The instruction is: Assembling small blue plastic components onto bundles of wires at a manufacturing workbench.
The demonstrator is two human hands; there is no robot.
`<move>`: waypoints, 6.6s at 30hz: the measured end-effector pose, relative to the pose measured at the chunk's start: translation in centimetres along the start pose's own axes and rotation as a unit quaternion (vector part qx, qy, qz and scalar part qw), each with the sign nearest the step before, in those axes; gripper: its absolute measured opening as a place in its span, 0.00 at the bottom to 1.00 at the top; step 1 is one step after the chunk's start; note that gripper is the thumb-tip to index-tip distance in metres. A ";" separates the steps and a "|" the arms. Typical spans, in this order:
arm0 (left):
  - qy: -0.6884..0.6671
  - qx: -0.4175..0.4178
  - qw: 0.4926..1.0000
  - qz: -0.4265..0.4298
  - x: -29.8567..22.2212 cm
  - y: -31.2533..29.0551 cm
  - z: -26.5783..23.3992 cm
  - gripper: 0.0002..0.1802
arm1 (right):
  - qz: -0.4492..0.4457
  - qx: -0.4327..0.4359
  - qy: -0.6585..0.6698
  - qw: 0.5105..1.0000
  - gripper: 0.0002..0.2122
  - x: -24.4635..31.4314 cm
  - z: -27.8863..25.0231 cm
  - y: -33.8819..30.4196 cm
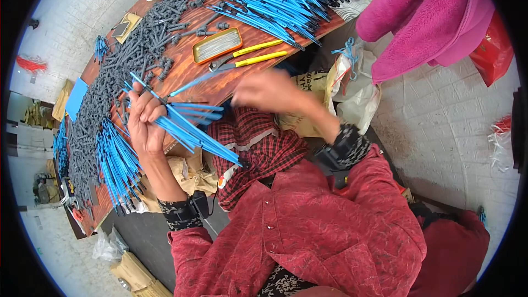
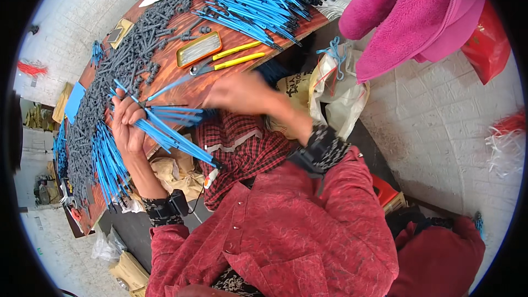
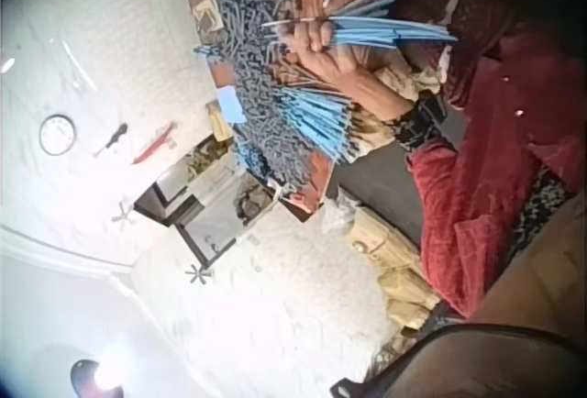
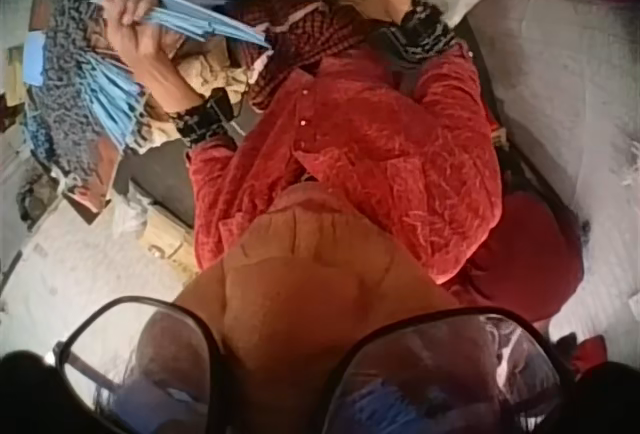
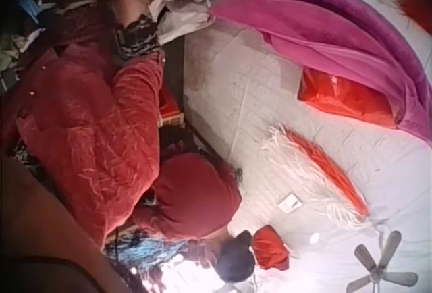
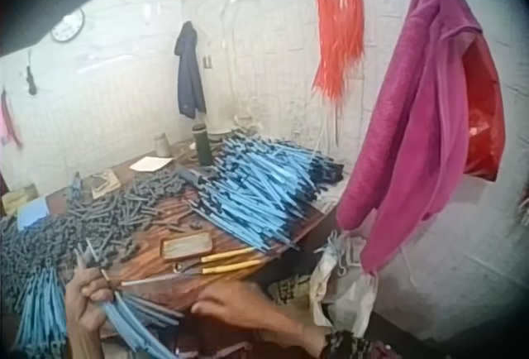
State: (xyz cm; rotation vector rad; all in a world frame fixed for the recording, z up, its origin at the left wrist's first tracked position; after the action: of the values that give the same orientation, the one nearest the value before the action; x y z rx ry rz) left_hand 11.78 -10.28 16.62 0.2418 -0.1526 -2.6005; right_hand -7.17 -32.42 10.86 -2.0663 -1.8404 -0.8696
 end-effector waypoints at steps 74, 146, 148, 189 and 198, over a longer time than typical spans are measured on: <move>0.207 -0.232 0.929 0.200 -1.2 2.7 -3.3 0.07 | 0.135 -0.073 0.374 0.915 0.12 2.9 4.0 -3.5; 0.118 -0.042 0.986 0.108 -0.8 -0.6 -0.8 0.14 | 0.185 -0.216 0.244 0.927 0.17 -12.7 -8.5 2.9; 0.126 -0.056 0.984 0.114 -0.9 -0.6 -0.8 0.13 | 0.176 -0.218 0.285 0.917 0.15 -11.0 -9.1 2.0; 0.309 -0.110 0.913 0.240 -0.9 2.5 1.5 0.08 | 0.037 -0.282 0.207 0.936 0.06 4.9 -2.9 -1.8; 0.175 -0.055 0.964 0.192 0.7 1.7 0.2 0.08 | 0.200 0.026 0.606 0.770 0.08 2.3 4.6 -2.9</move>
State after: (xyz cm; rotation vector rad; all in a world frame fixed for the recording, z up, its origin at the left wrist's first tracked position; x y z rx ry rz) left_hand 11.94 -12.11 16.97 0.5670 0.0665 -2.1333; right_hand -8.63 -27.50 7.91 -1.1521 -0.6580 -1.4589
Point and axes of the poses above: each hand's wrist, its own y-axis towards the middle knuckle, its own z-axis out of the palm, x = y × z, the point moved 3 cm from there along y, towards the middle knuckle, and after that the axes turned 10 degrees about -y, right-handed, at the moved point
